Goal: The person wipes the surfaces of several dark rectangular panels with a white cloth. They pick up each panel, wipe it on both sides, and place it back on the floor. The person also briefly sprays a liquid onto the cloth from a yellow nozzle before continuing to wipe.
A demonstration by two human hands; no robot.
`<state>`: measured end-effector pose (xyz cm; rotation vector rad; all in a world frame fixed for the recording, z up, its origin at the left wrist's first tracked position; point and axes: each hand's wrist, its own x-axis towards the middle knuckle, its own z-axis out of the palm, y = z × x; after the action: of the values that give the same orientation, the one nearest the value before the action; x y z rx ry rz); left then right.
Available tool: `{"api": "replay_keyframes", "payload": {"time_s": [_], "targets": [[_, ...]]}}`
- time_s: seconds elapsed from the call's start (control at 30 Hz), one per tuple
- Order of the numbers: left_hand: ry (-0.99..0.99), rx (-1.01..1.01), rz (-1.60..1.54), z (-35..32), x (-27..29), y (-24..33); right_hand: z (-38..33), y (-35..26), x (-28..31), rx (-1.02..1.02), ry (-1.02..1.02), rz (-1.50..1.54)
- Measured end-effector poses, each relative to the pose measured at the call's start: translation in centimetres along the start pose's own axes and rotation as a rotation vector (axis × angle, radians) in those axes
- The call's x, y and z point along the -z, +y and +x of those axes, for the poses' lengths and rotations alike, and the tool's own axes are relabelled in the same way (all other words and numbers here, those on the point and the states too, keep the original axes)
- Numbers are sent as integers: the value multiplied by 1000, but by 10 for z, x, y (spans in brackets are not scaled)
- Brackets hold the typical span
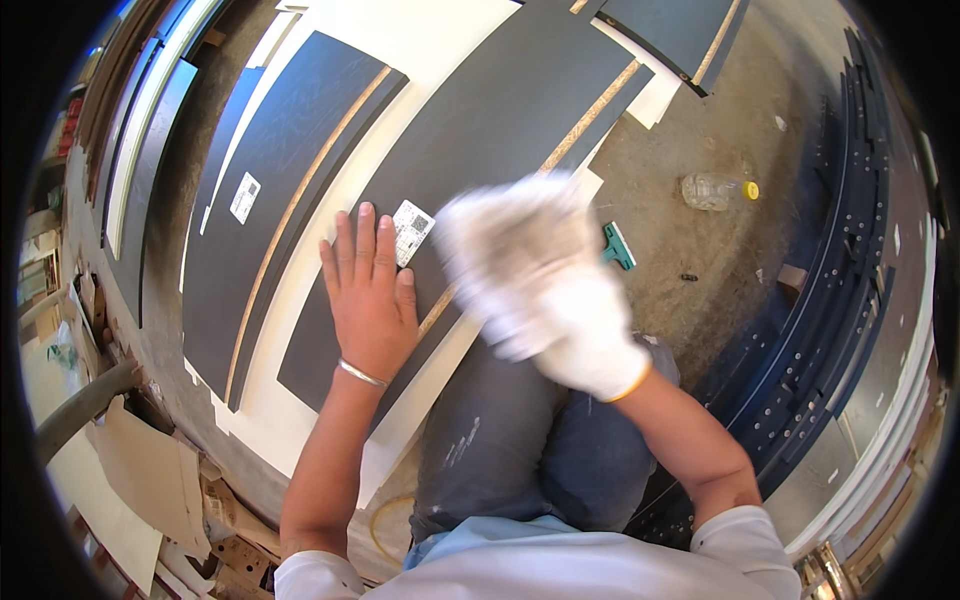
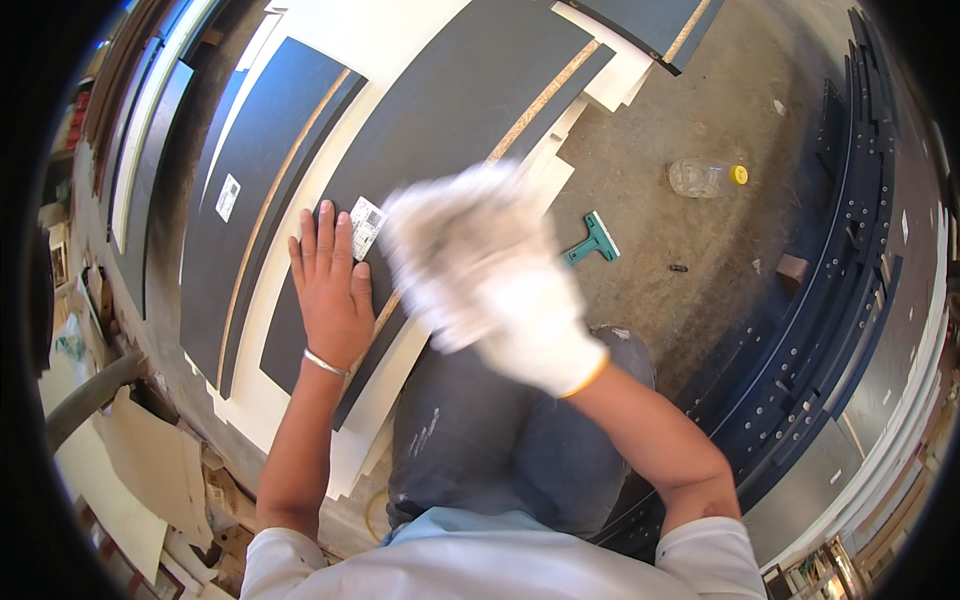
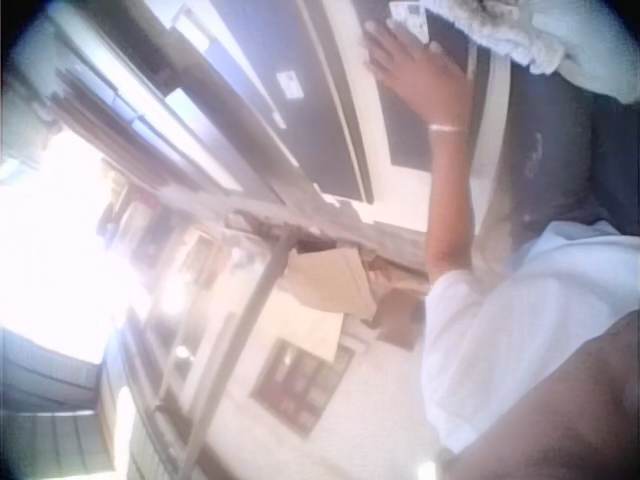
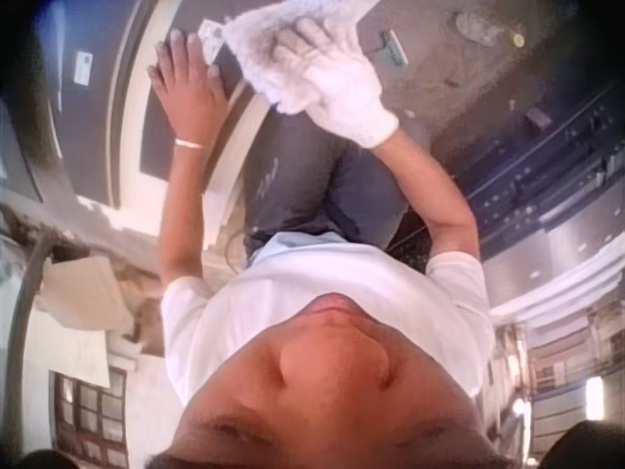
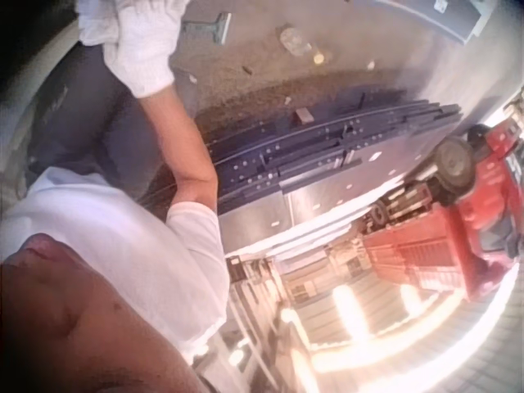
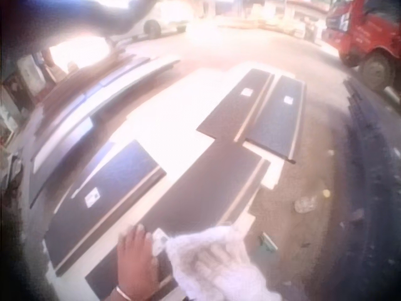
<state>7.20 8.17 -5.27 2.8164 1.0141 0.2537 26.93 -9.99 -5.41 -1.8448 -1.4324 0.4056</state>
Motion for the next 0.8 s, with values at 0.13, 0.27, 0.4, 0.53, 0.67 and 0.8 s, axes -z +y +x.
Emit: {"api": "replay_keyframes", "payload": {"time_s": [0.13, 0.27, 0.4, 0.53, 0.67, 0.8], "targets": [[-34, -35, -12, -2, -6, -2, 37, -10, -9, 260, -445, -83], [-45, -22, -45, -2, -3, 1, 96, 54, 37, 71, 84, -152], [-28, -5, -76, 1, 1, 3, 82, 35, 21, -58, -38, -160], [-13, 16, -95, -2, 0, 0, 24, -8, -22, 332, -441, -129], [16, -24, -106, -7, -3, -4, 63, 88, 27, 132, 91, -239], [20, -82, -77, -6, -1, -2, 96, 163, 81, -166, 348, -594]]}}
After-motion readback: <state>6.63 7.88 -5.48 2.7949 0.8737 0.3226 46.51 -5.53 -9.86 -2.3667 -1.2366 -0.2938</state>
